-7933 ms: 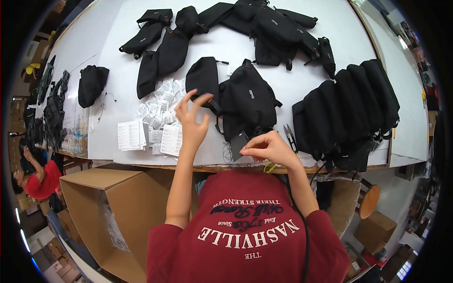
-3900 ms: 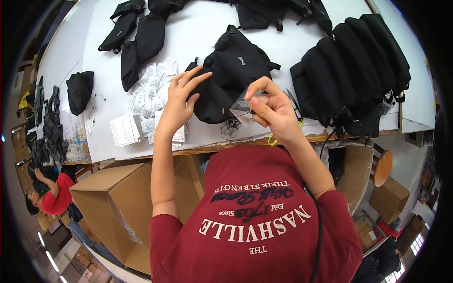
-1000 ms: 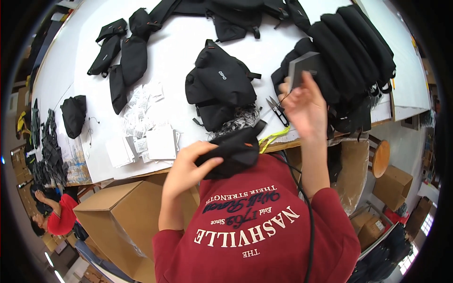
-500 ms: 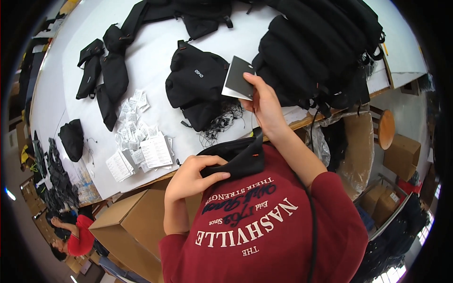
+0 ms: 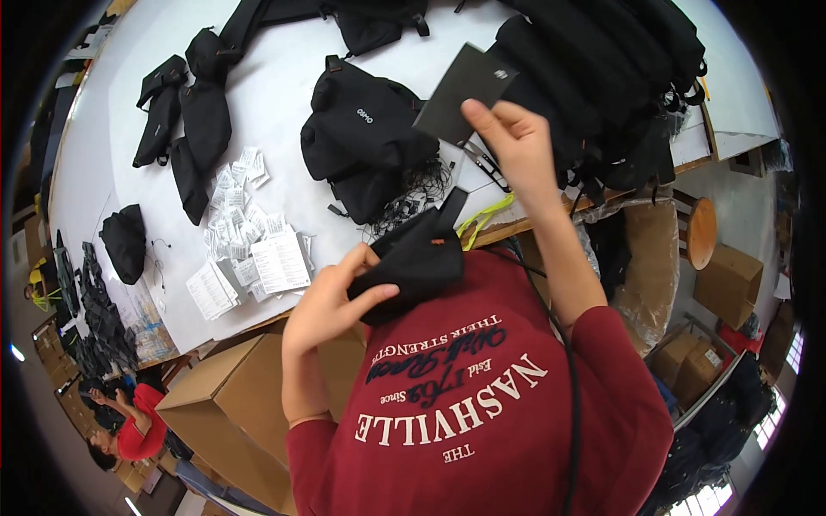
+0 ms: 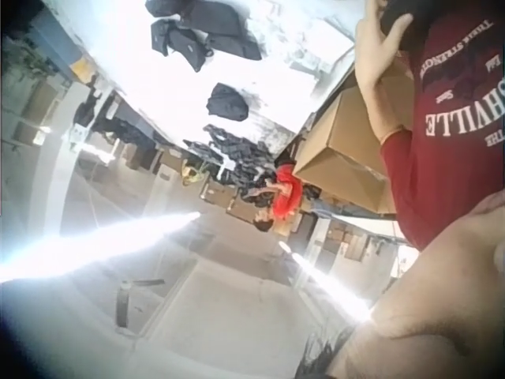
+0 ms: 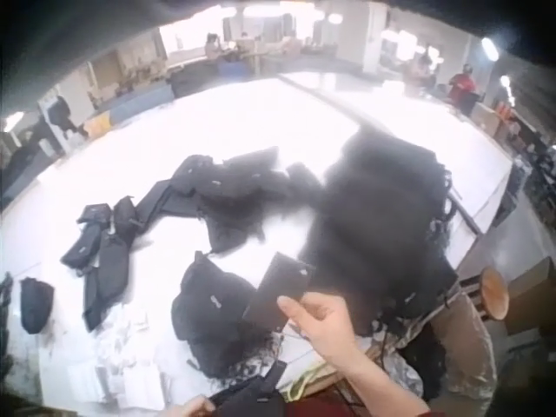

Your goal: Attaching tags to black zippered pouches and placing them in a shipping box.

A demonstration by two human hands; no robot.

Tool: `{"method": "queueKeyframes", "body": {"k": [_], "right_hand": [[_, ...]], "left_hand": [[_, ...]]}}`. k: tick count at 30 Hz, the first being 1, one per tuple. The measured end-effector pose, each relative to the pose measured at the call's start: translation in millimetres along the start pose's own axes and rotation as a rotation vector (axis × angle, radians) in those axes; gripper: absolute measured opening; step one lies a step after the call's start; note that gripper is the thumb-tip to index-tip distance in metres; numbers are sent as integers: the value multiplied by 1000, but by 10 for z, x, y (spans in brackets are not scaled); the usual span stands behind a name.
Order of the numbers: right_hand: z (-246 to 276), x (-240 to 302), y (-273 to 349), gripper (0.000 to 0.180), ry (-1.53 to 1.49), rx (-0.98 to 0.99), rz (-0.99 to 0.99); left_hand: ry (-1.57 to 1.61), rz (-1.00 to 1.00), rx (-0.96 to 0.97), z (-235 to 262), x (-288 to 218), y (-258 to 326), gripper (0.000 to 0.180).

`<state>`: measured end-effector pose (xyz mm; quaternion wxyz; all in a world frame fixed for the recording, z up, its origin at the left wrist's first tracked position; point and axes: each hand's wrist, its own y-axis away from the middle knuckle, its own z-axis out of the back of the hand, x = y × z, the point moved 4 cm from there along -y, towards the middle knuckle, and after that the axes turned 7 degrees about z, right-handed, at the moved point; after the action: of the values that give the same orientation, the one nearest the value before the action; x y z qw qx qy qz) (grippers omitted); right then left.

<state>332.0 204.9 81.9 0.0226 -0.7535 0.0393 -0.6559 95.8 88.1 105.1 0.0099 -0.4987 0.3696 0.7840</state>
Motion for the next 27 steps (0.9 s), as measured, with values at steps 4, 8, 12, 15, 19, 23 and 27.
{"method": "queueKeyframes", "body": {"k": [4,8,12,15,19,23,27], "right_hand": [[87,239,-33,34,216,71,26],[-253,449,83,28,430,504,-35],[-496,449,239,30,875,759,195],[-599,295,368,34,1013,885,327],[-608,234,390,43,905,949,226],[-585,261,477,49,839,1155,267],[-534,169,615,40,884,1141,365]], "left_hand": [[26,4,-71,111,-125,-24,17],[-248,-348,-256,44,-262,-75,17],[-533,-428,-588,73,-446,-83,19],[-596,-577,-569,25,-472,-83,21],[-611,-524,-465,39,-269,-134,14],[-459,-372,-266,133,-134,-240,14],[-383,-292,-726,771,412,-563,27]]}}
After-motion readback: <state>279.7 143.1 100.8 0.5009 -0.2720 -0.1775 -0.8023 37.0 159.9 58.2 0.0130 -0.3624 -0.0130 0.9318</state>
